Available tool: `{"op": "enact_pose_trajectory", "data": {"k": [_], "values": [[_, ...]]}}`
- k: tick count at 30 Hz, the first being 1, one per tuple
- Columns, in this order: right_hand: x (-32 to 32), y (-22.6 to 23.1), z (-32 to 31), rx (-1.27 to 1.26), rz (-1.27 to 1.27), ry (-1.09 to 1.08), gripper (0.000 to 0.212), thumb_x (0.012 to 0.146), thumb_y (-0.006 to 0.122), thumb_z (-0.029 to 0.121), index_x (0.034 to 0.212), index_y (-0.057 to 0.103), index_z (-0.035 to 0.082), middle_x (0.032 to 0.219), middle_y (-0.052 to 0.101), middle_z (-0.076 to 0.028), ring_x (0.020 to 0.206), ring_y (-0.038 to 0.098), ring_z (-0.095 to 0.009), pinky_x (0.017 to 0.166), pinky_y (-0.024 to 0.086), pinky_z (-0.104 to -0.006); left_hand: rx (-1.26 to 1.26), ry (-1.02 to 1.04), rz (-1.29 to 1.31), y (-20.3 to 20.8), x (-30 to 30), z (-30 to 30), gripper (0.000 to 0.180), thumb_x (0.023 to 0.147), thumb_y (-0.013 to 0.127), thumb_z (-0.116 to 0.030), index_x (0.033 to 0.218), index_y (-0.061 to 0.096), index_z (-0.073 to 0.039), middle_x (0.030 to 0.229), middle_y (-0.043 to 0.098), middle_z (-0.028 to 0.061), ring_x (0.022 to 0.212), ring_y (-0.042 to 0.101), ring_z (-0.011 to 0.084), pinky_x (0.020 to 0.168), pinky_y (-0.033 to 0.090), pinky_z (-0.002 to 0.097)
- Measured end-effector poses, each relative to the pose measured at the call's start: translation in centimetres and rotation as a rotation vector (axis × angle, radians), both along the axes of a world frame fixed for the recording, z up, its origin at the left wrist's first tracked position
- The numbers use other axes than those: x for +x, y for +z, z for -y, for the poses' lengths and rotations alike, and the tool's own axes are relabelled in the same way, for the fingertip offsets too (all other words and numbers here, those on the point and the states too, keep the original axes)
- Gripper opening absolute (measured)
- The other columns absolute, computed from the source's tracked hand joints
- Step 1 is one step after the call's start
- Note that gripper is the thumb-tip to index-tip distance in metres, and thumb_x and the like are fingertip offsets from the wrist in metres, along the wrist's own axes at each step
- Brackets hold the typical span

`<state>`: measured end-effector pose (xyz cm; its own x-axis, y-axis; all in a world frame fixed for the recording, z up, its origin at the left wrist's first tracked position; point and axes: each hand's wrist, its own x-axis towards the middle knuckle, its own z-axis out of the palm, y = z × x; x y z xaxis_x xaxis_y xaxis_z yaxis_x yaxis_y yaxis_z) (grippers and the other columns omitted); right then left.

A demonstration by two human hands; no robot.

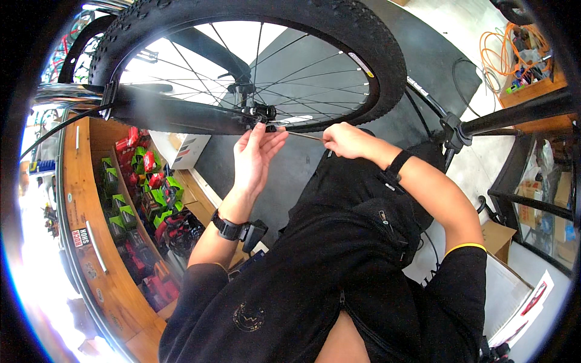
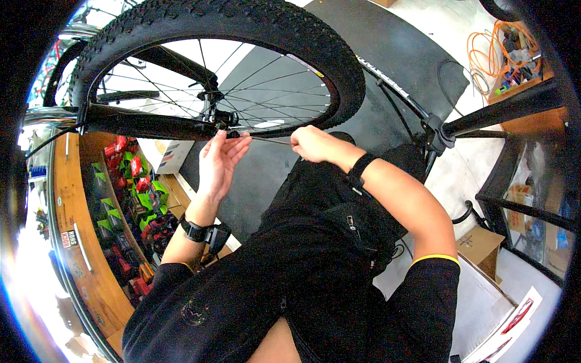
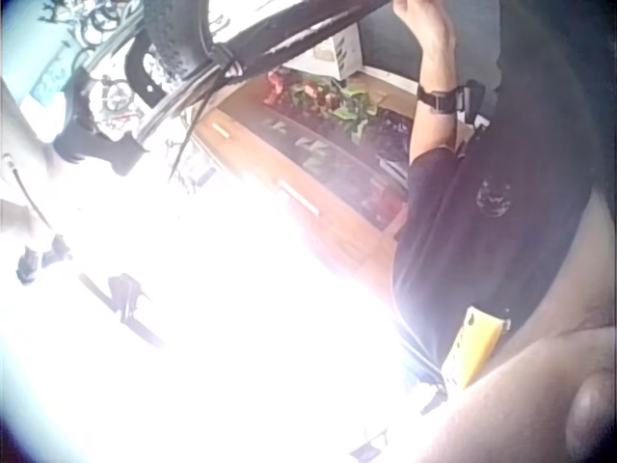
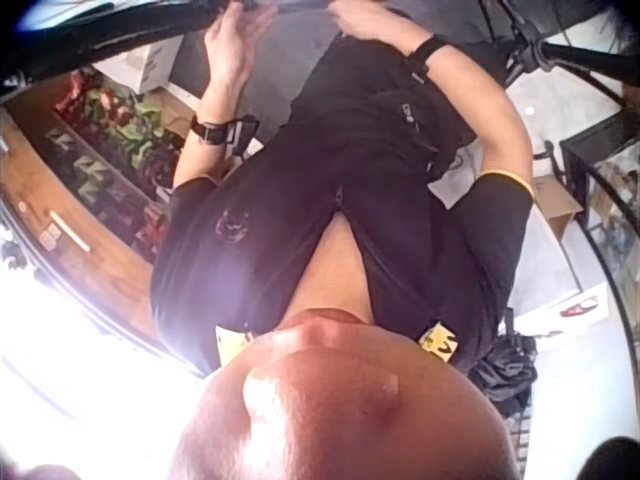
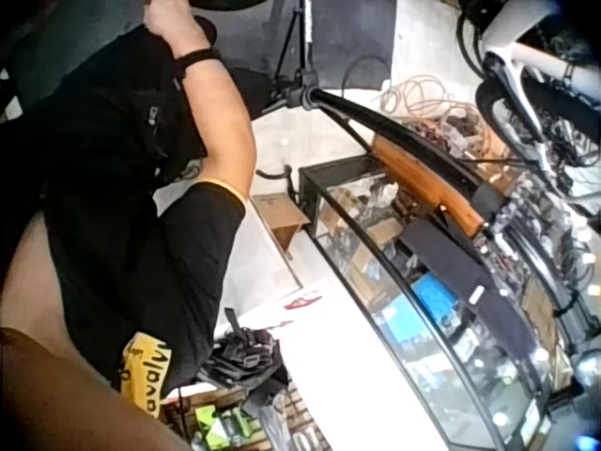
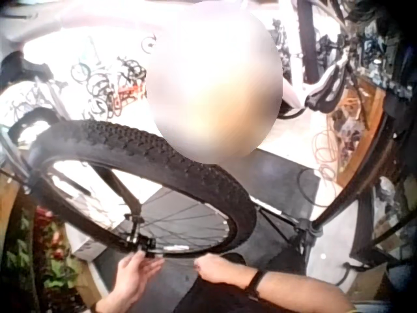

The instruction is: The person assembles a bicycle by using an allen key to tighten the front wheel hub, picking up cutters from a workbench, and trimming a zip tie on the brake assembly.

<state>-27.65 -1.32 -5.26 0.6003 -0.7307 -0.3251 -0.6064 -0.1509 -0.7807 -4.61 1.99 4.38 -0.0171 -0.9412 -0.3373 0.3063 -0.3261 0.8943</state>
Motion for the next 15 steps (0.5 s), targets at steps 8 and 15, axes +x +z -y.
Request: {"op": "enact_pose_trajectory", "data": {"k": [8,15], "values": [[-2.0,0.0,0.6,0.111,0.217,-0.032,0.026,0.080,0.074,0.011,0.077,0.050,0.001,0.065,0.062,-0.010,0.056,0.064,-0.014,0.044,0.048,-0.0307,0.029,-0.019,0.003,-0.2,0.4,0.0,0.038,0.098,0.053,-0.031,0.103,0.059,0.006,0.107,0.065,0.0236,0.100,0.066,0.0302,0.088,0.052,0.0380],[0.0,1.0,0.1,-0.255,0.045,0.076,0.028,0.080,0.073,0.023,0.080,0.055,0.002,0.063,0.059,-0.015,0.067,0.062,-0.034,0.061,0.048,-0.0420,0.032,-0.021,-0.009,-0.5,0.4,0.1,0.039,0.098,0.052,-0.031,0.101,0.061,0.007,0.106,0.066,0.0223,0.097,0.066,0.0262,0.086,0.053,0.0356]]}}
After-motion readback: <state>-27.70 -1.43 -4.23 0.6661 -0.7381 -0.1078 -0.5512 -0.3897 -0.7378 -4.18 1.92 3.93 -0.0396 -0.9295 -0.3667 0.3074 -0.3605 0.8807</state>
